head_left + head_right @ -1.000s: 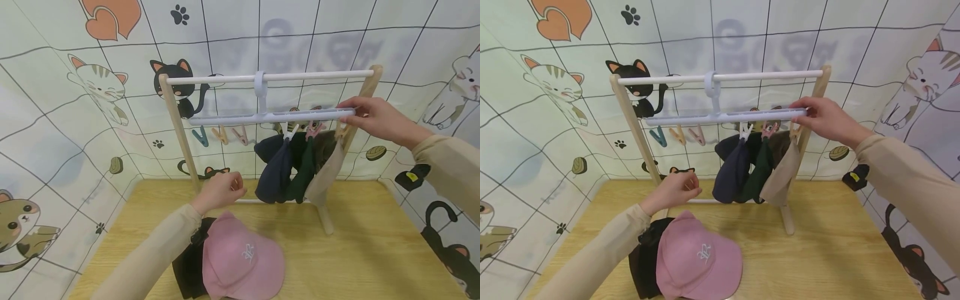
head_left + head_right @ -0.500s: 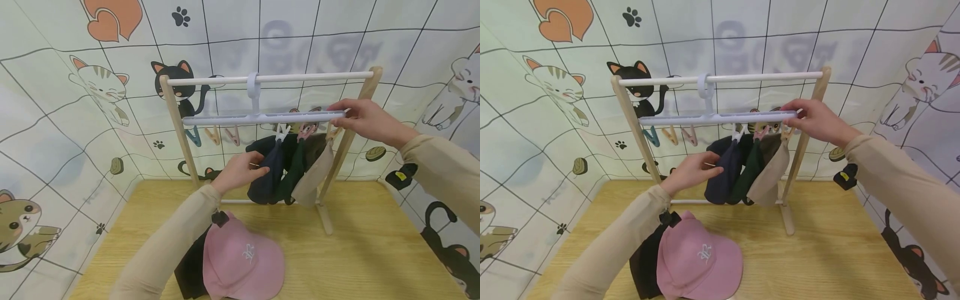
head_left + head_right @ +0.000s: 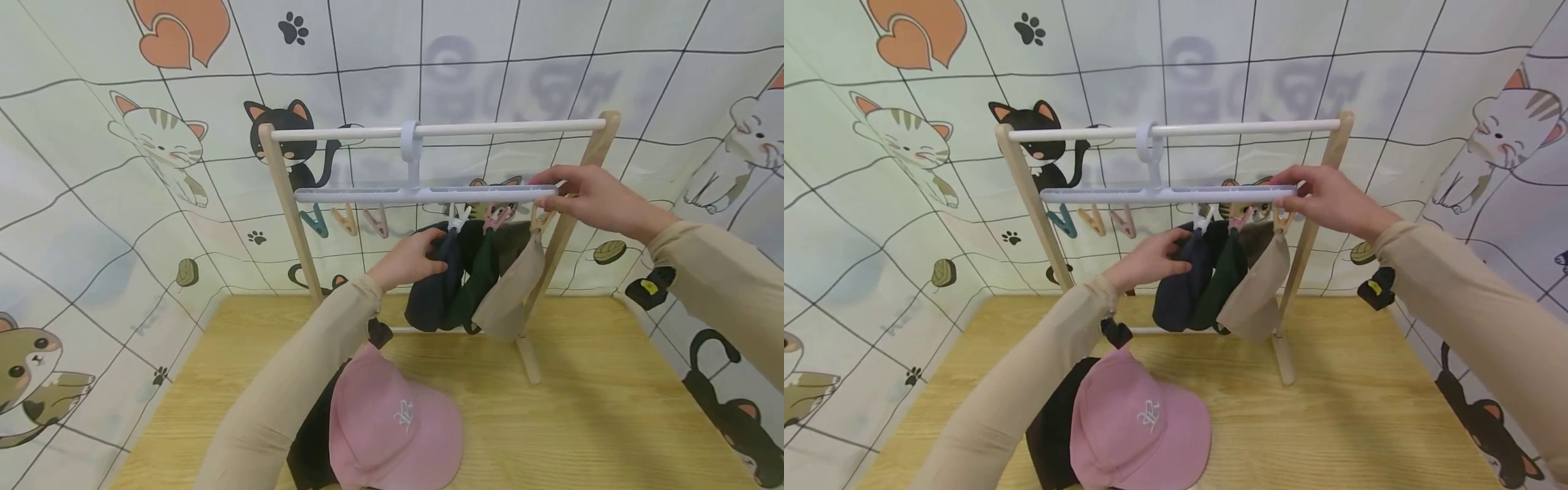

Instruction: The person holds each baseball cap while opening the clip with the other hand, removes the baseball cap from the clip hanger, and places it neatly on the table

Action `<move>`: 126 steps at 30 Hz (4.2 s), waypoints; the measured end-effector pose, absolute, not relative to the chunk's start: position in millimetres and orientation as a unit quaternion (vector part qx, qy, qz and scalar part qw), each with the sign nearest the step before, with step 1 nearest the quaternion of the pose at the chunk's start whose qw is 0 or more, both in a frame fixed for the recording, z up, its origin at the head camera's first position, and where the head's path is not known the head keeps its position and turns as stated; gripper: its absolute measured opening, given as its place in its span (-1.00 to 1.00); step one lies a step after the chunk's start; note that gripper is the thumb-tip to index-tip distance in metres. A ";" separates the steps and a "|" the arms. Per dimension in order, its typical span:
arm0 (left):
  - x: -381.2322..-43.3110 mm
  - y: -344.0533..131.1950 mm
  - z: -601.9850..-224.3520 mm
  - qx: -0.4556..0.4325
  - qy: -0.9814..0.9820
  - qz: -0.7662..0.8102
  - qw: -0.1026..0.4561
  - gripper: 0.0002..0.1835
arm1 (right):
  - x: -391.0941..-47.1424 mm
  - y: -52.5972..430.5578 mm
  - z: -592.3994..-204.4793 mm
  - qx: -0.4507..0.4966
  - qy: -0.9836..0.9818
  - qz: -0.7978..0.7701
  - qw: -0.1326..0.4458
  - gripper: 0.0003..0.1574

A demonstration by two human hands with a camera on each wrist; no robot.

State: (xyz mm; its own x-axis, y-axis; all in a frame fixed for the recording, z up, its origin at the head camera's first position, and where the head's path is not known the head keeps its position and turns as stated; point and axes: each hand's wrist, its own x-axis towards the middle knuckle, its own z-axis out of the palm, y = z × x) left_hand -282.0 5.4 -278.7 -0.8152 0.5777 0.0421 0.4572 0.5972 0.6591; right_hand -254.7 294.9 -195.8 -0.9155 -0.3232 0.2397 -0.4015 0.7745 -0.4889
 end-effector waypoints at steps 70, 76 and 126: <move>-281.6 -0.8 -285.6 0.304 0.902 0.292 0.089 -0.43 | -269.2 182.1 -244.3 0.462 -0.821 -0.139 0.304 -0.81; -279.9 -1.2 -283.9 0.308 0.902 0.289 0.084 -0.41 | -273.4 176.6 -236.7 0.472 -0.808 -0.189 0.296 -0.81; -260.5 -54.1 -296.1 0.184 0.805 0.534 0.183 -0.44 | -268.8 230.3 -240.3 0.431 -0.843 -0.057 0.316 -0.33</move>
State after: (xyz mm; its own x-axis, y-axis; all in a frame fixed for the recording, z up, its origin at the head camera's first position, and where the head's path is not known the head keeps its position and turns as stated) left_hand -260.5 -54.1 -296.1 -0.8655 0.4913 -0.0973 0.1009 0.3613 0.9270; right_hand -268.8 230.3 -240.3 -0.4289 -0.7631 0.4835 -0.6907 0.6220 0.3689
